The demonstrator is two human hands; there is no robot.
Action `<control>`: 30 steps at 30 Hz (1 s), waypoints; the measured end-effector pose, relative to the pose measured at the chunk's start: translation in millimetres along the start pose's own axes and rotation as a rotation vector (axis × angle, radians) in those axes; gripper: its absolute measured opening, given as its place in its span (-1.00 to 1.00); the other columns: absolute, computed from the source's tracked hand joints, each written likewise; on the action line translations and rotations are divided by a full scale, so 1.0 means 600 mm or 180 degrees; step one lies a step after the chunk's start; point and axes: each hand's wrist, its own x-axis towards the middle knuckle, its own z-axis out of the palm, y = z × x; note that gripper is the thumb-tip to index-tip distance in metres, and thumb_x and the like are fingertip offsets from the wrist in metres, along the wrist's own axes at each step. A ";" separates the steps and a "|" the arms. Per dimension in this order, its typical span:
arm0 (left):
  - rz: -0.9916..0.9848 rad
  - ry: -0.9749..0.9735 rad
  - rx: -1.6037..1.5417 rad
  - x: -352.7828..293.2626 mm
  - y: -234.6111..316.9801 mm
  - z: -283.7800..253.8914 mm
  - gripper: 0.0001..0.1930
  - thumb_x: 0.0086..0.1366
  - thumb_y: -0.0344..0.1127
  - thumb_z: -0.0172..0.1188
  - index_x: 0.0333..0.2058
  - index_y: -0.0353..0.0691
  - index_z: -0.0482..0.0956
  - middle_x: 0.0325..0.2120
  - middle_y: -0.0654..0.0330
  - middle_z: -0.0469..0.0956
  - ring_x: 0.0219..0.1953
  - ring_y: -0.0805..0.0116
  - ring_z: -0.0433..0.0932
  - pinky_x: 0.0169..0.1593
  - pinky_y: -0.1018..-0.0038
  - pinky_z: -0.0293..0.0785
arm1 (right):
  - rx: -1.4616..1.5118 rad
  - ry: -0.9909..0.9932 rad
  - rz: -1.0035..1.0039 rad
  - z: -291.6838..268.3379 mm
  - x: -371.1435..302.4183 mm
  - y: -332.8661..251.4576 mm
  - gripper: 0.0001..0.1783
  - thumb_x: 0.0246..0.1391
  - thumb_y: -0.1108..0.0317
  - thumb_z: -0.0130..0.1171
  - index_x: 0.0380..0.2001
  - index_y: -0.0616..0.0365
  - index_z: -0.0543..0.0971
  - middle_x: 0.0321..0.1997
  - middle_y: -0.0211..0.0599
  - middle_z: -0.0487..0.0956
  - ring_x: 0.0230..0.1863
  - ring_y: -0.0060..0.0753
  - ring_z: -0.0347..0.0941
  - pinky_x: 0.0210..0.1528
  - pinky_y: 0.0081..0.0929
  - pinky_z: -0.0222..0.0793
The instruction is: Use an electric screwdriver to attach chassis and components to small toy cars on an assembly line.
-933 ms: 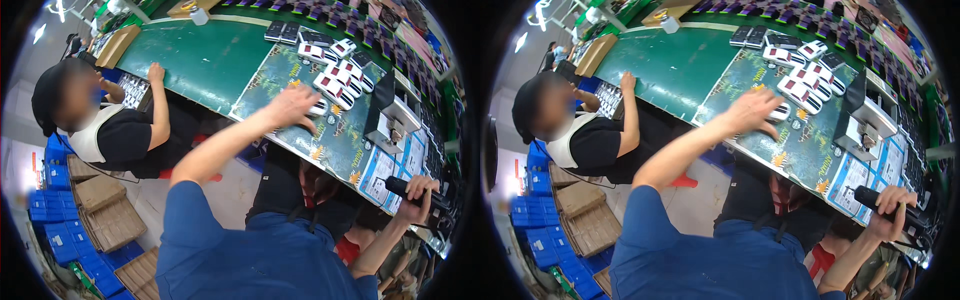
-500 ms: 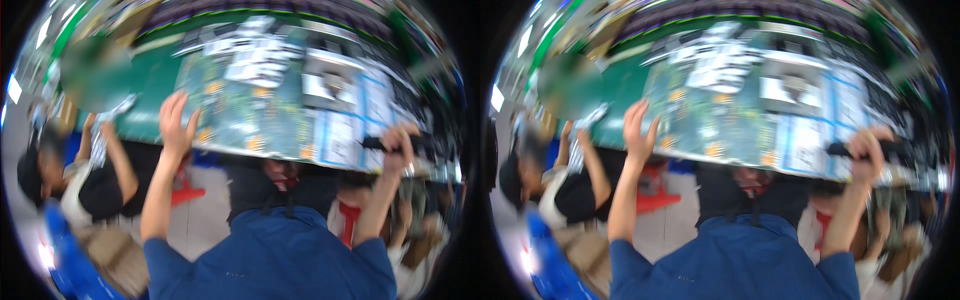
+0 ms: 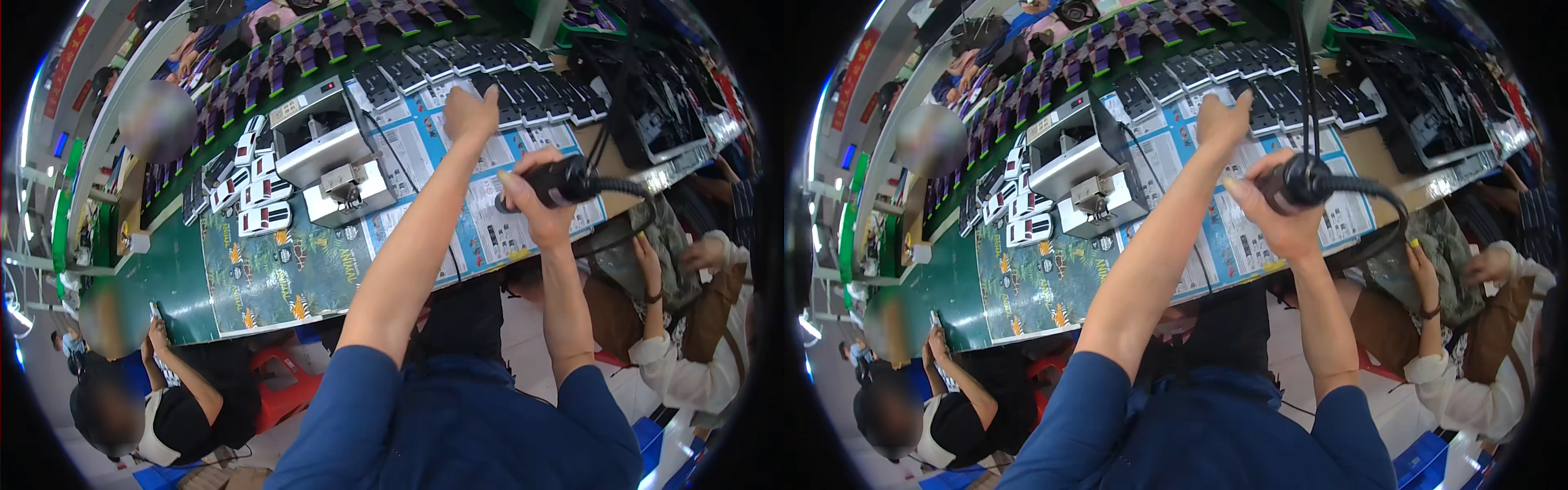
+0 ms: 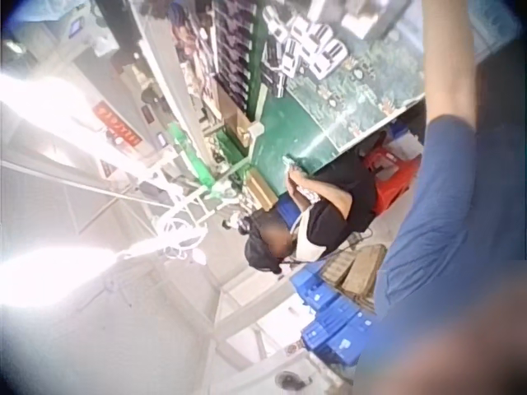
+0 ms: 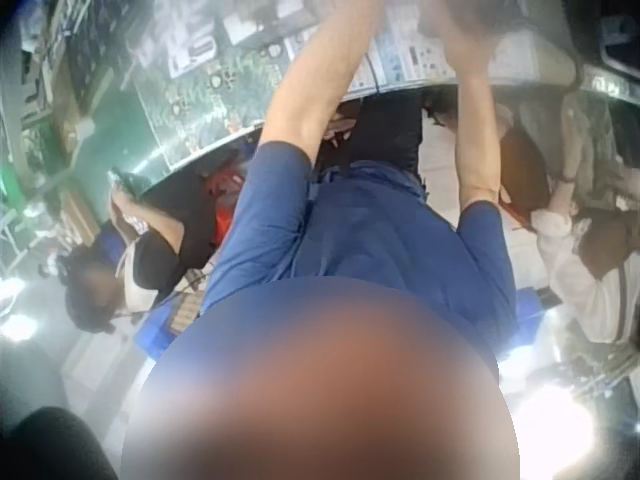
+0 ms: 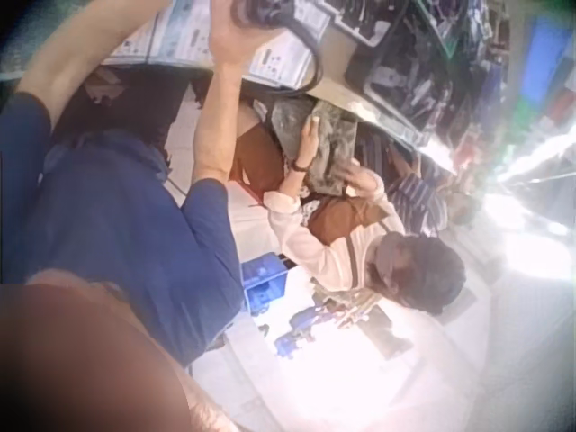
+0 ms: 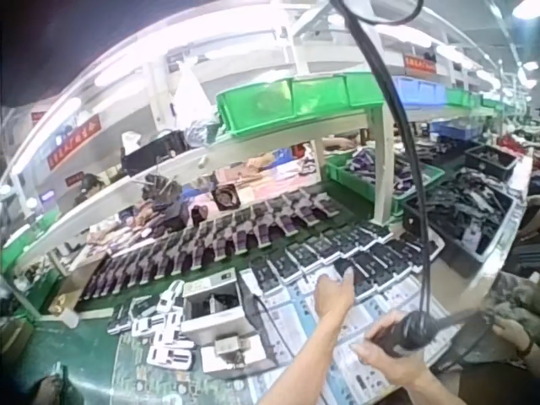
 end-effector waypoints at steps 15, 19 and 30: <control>0.1499 0.0130 -0.1970 -0.122 0.024 -0.116 -0.51 -0.20 -0.28 0.51 -0.31 -0.36 0.48 -0.45 0.07 0.53 -0.39 0.19 0.54 -0.29 0.29 0.47 | 0.0461 0.0084 -0.0110 -0.043 0.029 0.006 -0.88 0.18 0.44 0.08 -0.26 0.23 0.40 -0.54 -0.38 0.32 -0.54 -0.50 0.27 -0.37 -0.49 0.26; 0.1210 -0.0747 -0.2784 -0.283 -0.044 -0.381 -0.55 0.08 -0.46 0.37 -0.04 -0.37 0.47 -0.21 0.10 0.60 -0.20 0.43 0.59 -0.09 0.46 0.57 | 0.1328 -0.0586 -0.0339 0.066 0.044 -0.065 -0.86 0.23 0.33 0.00 -0.36 0.16 0.36 -0.55 -0.42 0.27 -0.53 -0.49 0.23 -0.38 -0.47 0.20; -0.0379 -0.0080 -0.3613 -0.334 -0.309 -0.443 -0.77 0.40 -0.30 0.13 -0.06 -0.27 0.43 -0.30 0.04 0.62 -0.41 0.27 0.67 -0.31 0.33 0.69 | 0.0469 -0.0617 -0.1096 0.339 0.046 -0.018 -0.87 0.01 0.51 0.36 -0.49 0.24 0.57 -0.65 -0.44 0.52 -0.70 -0.67 0.43 -0.63 -0.74 0.29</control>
